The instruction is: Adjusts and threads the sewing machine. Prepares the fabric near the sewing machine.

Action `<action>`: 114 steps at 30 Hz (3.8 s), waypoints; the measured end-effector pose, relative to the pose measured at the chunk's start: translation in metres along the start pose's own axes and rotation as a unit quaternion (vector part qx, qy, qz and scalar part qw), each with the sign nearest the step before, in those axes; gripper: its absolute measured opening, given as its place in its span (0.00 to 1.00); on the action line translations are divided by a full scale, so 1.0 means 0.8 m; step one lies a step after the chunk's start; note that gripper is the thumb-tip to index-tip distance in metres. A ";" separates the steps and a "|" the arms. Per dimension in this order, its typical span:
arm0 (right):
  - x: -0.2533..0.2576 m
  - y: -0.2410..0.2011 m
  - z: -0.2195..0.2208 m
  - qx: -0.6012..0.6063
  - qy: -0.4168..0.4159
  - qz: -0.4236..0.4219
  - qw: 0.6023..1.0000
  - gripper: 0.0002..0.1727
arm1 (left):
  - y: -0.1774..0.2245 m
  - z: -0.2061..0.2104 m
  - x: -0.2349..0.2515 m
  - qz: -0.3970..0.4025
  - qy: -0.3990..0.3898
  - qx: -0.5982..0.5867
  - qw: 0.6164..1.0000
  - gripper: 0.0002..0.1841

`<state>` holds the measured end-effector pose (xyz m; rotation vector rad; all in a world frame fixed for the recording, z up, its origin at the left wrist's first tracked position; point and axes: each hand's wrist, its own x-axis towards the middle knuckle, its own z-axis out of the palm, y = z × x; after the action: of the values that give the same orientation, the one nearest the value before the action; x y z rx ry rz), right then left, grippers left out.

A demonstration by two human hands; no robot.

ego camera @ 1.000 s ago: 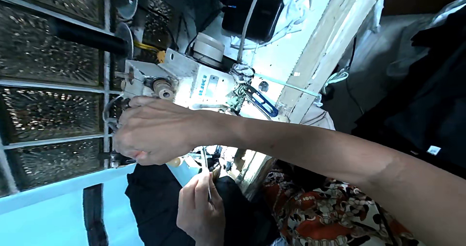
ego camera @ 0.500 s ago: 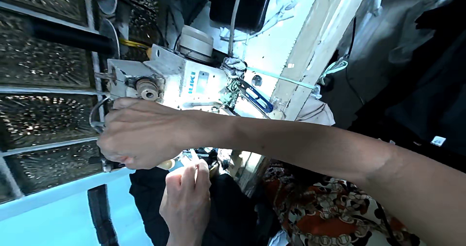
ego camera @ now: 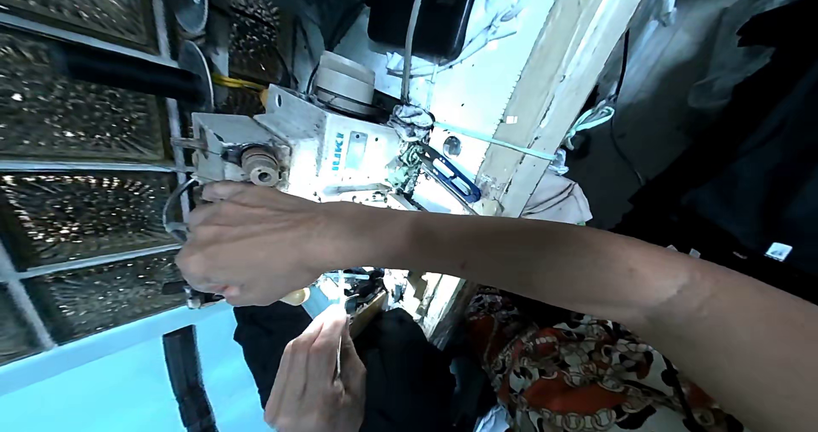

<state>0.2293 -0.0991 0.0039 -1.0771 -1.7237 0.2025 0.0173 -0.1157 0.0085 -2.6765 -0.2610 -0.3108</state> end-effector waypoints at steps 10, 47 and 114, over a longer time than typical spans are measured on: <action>-0.002 0.002 0.001 0.002 0.009 -0.013 1.000 0.07 | 0.018 -0.016 -0.005 -0.029 0.028 -0.087 0.995 0.12; 0.000 0.001 -0.001 -0.010 -0.012 -0.005 1.000 0.09 | 0.003 0.036 -0.003 0.018 0.026 0.051 0.998 0.07; -0.244 0.023 0.094 -0.341 0.211 0.136 0.906 0.24 | 0.135 0.085 -0.086 -0.127 0.326 -0.206 0.914 0.04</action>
<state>0.1868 -0.2059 -0.1720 -1.7264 -1.2547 -0.4750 -0.0118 -0.1916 -0.1116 -2.7345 -0.3593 -1.4437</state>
